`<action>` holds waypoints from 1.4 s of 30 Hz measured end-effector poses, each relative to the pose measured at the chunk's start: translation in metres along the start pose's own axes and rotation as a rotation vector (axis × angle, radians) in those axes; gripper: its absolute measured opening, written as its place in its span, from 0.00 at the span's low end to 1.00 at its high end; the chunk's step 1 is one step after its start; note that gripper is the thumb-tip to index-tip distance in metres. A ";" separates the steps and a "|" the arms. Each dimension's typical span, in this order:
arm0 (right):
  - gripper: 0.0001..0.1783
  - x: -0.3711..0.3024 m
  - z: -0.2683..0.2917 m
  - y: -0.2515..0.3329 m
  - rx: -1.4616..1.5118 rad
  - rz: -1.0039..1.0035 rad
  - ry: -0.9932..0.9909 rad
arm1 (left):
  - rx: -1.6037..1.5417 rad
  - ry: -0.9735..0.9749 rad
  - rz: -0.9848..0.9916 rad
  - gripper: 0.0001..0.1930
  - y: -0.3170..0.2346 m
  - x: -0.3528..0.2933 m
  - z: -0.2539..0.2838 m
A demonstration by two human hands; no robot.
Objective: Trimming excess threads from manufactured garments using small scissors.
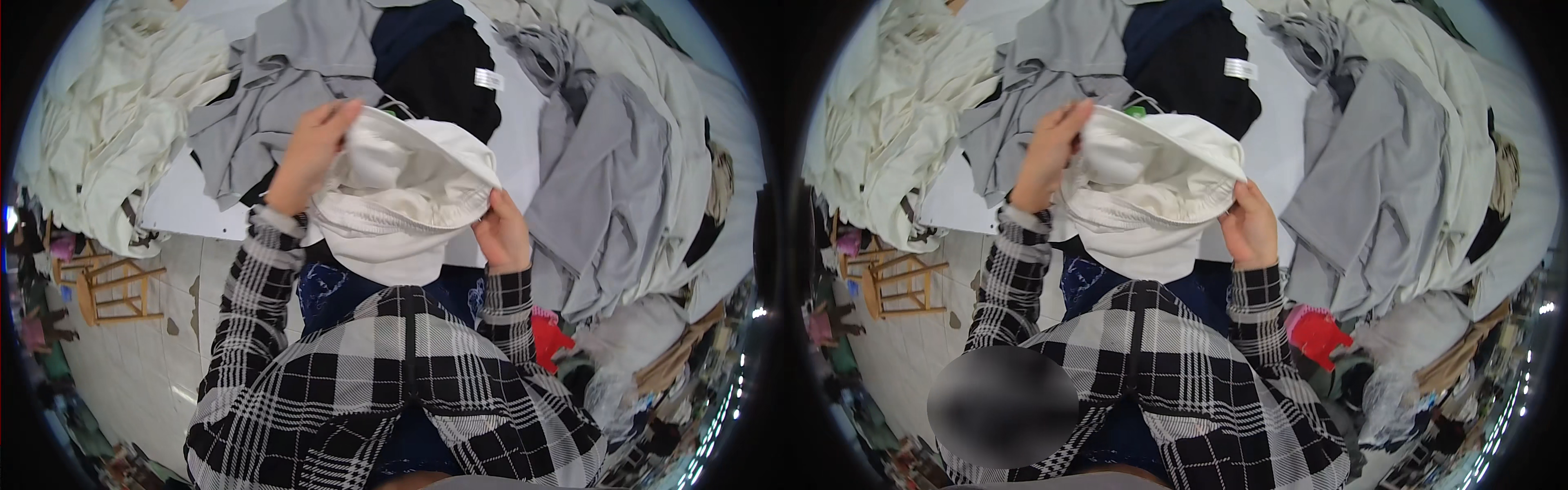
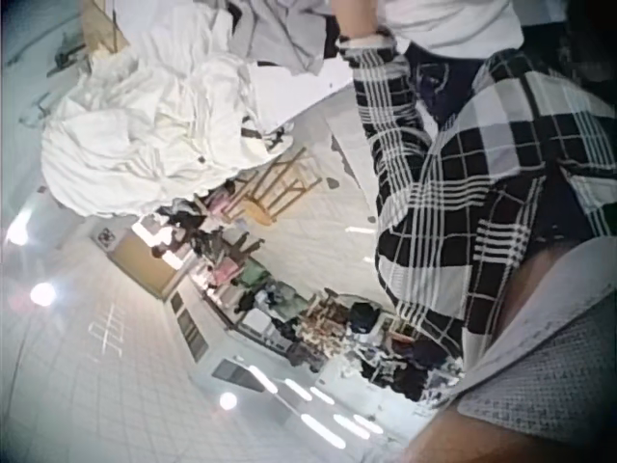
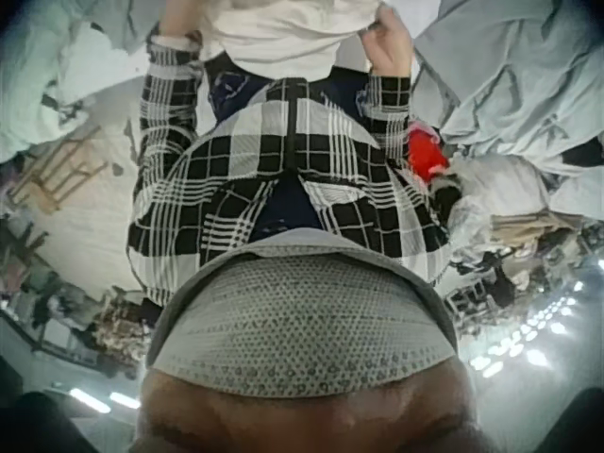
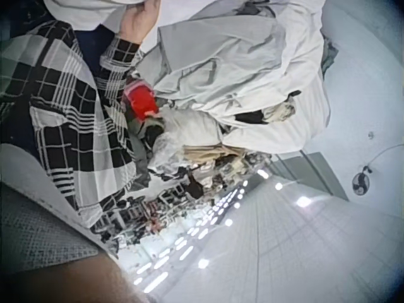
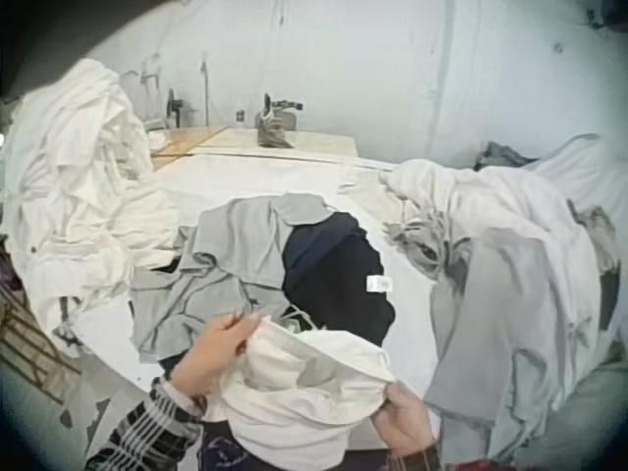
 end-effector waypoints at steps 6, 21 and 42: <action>0.22 0.005 -0.007 0.028 -0.072 -0.025 0.095 | -0.041 -0.224 0.016 0.10 0.023 -0.004 0.074; 0.48 0.012 0.014 0.048 -0.541 0.210 0.057 | 0.234 -0.219 -0.072 0.17 0.046 -0.024 0.128; 0.15 0.024 -0.009 0.053 -0.543 0.135 0.133 | 0.703 -0.161 -0.493 0.16 -0.041 0.016 0.031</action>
Point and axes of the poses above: each hand's wrist, its own x-axis towards the middle knuckle, its own z-axis out of the back of the hand, y = z × x, the point moved 10 cm from there along x, towards the middle knuckle, and after that the axes turned 4 degrees about -x, right-handed, at the moved point
